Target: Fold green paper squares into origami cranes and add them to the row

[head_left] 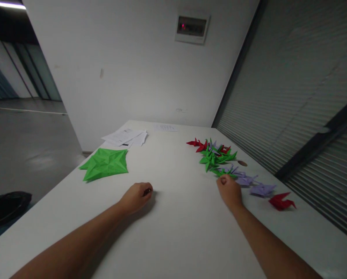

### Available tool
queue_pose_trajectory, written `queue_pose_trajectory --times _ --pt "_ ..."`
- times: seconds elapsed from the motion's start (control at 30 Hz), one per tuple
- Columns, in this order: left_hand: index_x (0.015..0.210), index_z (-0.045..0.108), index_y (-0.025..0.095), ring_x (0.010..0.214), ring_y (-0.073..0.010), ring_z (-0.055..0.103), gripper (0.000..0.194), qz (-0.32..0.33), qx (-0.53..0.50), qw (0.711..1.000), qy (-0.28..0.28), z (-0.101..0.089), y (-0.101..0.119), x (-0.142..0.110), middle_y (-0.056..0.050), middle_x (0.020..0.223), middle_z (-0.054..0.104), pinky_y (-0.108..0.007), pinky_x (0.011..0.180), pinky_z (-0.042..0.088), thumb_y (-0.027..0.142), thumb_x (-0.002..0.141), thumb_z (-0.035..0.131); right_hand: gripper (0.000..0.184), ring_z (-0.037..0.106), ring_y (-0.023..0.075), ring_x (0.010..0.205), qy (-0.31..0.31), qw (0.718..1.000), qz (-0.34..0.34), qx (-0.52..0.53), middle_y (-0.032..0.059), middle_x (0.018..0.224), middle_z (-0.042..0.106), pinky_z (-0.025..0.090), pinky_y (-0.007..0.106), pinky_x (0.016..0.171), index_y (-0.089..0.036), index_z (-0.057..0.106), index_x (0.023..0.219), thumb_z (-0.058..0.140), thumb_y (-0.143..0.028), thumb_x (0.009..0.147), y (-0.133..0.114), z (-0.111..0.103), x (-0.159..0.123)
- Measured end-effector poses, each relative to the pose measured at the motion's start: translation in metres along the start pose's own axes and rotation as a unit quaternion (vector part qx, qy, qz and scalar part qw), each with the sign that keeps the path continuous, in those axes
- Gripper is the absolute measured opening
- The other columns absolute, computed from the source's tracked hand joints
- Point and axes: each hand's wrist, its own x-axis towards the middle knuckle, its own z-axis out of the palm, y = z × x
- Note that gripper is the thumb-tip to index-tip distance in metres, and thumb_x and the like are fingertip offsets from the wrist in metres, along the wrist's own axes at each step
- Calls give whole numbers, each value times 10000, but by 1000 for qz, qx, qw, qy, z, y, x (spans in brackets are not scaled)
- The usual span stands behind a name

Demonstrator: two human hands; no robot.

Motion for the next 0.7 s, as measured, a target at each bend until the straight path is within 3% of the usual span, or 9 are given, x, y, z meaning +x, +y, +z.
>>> queue_pose_trajectory --times 0.13,0.27,0.43,0.53,0.6,0.7 --pt "915 712 183 733 -183 638 181 -12 43 999 27 -14 -3 1 -58 836 732 -272 680 398 186 883 534 141 619 195 619 -84 980 -178 30 29 663 672 392 286 641 -221 591 776 519 -310 858 -47 1 -30" --pt "935 696 186 755 -211 649 189 -48 114 987 99 -47 -22 3 -85 887 736 -297 694 412 210 905 511 146 612 184 645 -132 945 -298 -19 36 719 671 372 285 653 -213 594 806 488 -244 901 -80 8 -56" --pt "970 705 174 900 -307 670 235 -170 231 940 185 -99 -85 -4 -144 1001 719 -346 751 452 260 911 495 185 581 181 638 -160 927 -334 -57 36 712 651 344 289 642 -213 579 759 476 -190 911 -84 20 -71" --pt "1198 671 125 1057 -392 643 401 -261 271 897 234 -120 -128 -15 -223 1140 684 -414 884 472 363 906 533 197 558 175 627 -157 927 -339 -40 30 699 631 332 288 634 -218 549 716 476 -171 893 -79 23 -72" --pt "1267 621 79 1126 -453 616 515 -336 276 872 225 -127 -151 -23 -290 1177 659 -468 906 469 438 913 521 201 536 169 606 -151 929 -336 -26 20 679 610 321 287 621 -221 535 700 475 -166 883 -78 23 -71" --pt "1257 589 28 1108 -471 636 580 -405 238 863 183 -129 -176 -30 -342 1179 650 -485 878 482 485 909 511 210 521 167 594 -152 929 -336 -15 9 653 581 318 285 617 -224 520 681 472 -169 877 -77 22 -70"
